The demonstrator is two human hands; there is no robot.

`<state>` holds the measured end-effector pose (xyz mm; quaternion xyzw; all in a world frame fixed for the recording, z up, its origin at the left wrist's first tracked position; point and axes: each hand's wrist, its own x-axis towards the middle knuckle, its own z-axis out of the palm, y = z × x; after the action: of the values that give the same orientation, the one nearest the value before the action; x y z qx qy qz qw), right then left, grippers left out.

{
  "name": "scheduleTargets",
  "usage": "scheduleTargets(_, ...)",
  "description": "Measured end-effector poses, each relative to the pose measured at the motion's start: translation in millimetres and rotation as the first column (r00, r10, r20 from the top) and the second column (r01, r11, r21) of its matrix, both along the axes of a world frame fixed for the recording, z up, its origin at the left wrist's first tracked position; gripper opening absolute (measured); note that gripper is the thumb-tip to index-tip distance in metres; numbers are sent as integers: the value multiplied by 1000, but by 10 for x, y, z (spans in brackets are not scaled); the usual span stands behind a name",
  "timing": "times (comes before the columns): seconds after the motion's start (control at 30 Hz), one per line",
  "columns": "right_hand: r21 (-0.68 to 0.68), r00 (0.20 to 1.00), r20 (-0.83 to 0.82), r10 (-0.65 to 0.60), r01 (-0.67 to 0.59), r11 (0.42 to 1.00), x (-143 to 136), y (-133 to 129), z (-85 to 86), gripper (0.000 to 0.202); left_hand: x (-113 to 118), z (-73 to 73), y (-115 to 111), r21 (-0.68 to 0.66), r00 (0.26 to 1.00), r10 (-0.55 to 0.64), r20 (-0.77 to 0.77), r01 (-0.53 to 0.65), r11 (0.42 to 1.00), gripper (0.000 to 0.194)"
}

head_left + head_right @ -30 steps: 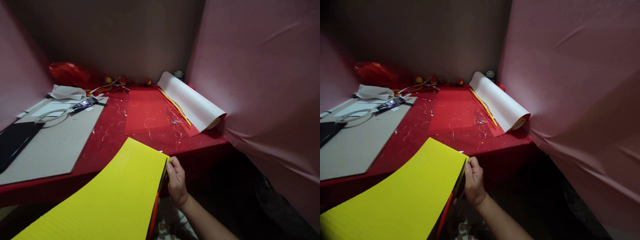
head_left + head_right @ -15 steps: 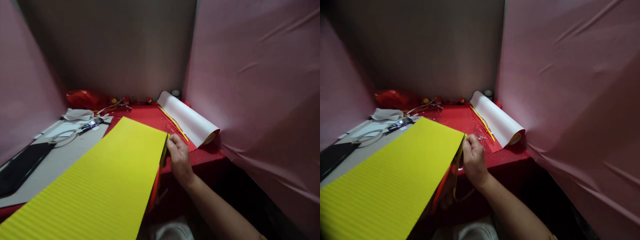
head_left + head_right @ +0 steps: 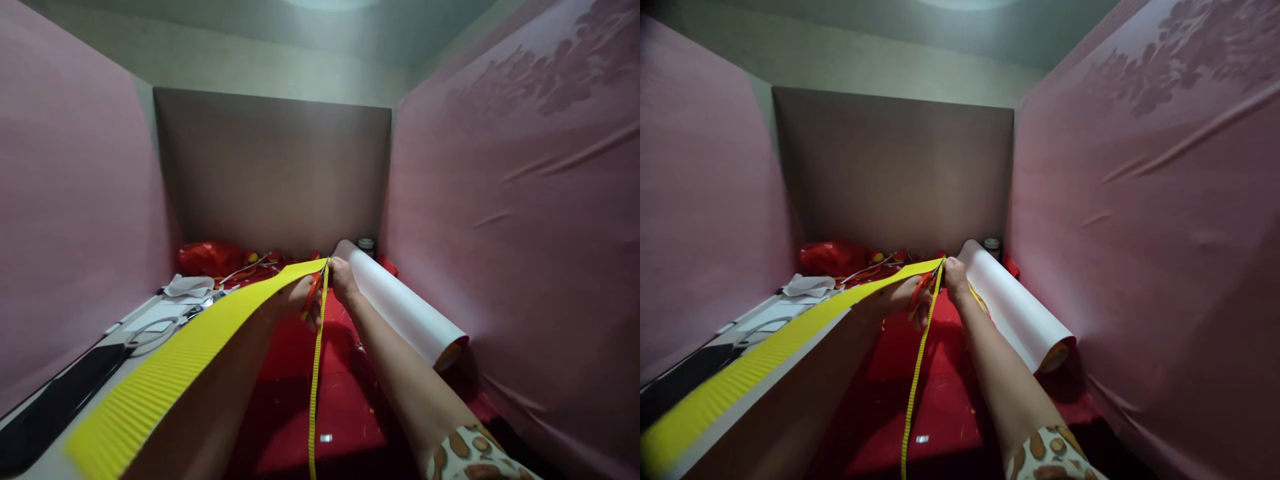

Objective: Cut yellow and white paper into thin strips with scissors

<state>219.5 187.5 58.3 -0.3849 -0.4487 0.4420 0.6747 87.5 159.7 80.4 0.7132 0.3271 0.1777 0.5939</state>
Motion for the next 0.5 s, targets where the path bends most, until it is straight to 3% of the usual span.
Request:
scheduleTargets(0.1,-22,1000,9,20,-20,1000,20,251,-109,9,60,-52,174,34,999,-7,-38,8,999,9)
scheduleTargets(0.27,-57,998,34,48,-46,997,21,567,-323,9,48,-291,456,-16,998,12,54,-11,1000,14)
scheduleTargets(0.5,-83,997,82,2,5,997,44,632,-547,13,61,-564,596,-136,995,-1,101,14,991,27)
